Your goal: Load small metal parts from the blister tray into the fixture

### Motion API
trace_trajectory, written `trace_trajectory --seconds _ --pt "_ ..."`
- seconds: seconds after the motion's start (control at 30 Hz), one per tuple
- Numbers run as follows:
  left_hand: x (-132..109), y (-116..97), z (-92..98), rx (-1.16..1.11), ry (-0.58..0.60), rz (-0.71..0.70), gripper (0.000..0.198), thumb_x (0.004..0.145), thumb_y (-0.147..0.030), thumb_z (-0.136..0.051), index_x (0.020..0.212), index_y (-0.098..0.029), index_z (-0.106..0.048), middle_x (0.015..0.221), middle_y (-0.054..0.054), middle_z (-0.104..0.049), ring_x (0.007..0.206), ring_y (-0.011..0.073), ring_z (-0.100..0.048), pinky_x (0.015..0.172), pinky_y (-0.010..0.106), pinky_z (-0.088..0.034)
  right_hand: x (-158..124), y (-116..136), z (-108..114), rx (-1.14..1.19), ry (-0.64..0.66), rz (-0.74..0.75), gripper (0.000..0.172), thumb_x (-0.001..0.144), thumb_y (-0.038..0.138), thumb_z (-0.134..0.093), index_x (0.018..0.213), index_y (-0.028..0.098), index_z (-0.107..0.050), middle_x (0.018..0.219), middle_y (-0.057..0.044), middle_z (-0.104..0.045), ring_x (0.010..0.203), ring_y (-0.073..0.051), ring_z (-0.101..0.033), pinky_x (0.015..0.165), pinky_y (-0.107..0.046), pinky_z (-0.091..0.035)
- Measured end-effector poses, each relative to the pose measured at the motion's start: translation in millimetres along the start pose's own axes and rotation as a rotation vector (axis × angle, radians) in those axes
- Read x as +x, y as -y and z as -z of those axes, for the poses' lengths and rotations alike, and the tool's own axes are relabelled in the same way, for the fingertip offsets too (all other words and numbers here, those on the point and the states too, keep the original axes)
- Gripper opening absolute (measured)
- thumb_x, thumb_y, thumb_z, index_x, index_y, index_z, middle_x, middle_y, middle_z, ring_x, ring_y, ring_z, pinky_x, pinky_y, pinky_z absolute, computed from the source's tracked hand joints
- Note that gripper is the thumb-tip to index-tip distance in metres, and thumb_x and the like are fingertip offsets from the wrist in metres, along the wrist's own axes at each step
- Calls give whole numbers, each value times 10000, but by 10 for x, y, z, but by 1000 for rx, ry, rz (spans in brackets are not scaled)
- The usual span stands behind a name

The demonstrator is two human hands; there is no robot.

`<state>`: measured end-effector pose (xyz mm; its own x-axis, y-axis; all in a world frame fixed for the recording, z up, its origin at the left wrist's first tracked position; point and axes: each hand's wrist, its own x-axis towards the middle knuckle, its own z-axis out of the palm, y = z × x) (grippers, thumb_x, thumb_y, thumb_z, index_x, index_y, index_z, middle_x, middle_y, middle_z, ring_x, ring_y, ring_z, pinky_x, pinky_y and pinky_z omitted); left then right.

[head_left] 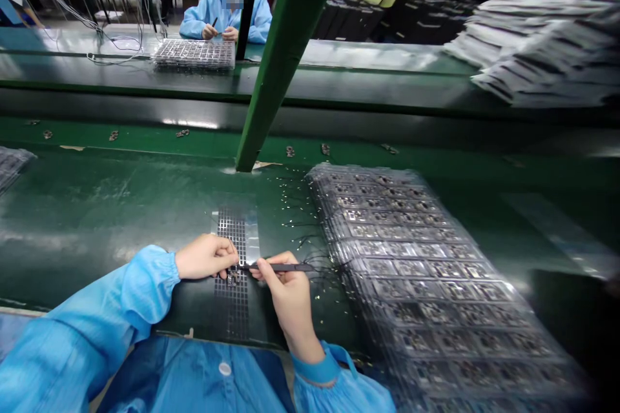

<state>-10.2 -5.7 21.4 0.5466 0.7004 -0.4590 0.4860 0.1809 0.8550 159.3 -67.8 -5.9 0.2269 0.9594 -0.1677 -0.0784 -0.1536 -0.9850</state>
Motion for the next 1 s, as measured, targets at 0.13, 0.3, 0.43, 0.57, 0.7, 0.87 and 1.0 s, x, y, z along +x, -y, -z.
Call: trace_trajectory --seconds 0.13,0.3,0.43,0.57,0.7,0.87,1.0 --pt "-5 -6 -3 4 -6 -6 206 797 -353 -538 747 -154 -555 558 -25 -570 552 132 -623 458 185 -447 1 -11 1 -8 -2 -3 354 677 490 -739 704 202 -535 602 -2 -649 606 -194 -678 604 -306 -559" --pt "-8 -11 -5 13 -10 -11 197 803 -340 -525 742 -155 -551 560 -26 -561 553 134 -625 457 185 -447 3 -19 3 -5 -2 -7 349 685 481 -737 710 203 -526 599 4 -644 609 -195 -681 609 -307 -561" --pt "-10 -15 -3 14 -9 -14 186 808 -327 -522 748 -154 -551 560 -28 -559 552 130 -623 456 181 -445 -1 -16 2 1 0 1 336 697 465 -734 715 203 -525 608 5 -646 616 -193 -683 609 -299 -560" --pt "-11 -19 -1 11 -9 -11 184 813 -321 -517 746 -152 -546 554 -30 -552 543 124 -615 451 177 -440 -4 -13 -4 1 0 5 334 695 459 -737 712 203 -523 606 0 -652 598 -188 -676 604 -301 -560" --pt "-3 -7 -3 15 -8 -6 195 813 -331 -517 753 -148 -551 553 -27 -554 541 124 -613 454 177 -438 0 -12 -3 2 -6 5 335 694 454 -738 712 201 -520 603 4 -649 604 -188 -678 606 -297 -559" --pt "6 4 -6 6 -3 -2 217 799 -361 -531 760 -149 -553 554 -27 -565 544 131 -613 463 192 -443 0 2 -6 -2 -3 -2 341 694 459 -734 714 193 -520 607 -4 -655 611 -192 -681 609 -302 -559" --pt "1 -15 -8 1 -7 6 212 796 -356 -530 749 -150 -546 554 -29 -558 543 131 -611 456 191 -437 -7 8 -7 -10 -1 1 337 695 455 -734 711 190 -525 609 -6 -656 612 -193 -681 606 -300 -557"
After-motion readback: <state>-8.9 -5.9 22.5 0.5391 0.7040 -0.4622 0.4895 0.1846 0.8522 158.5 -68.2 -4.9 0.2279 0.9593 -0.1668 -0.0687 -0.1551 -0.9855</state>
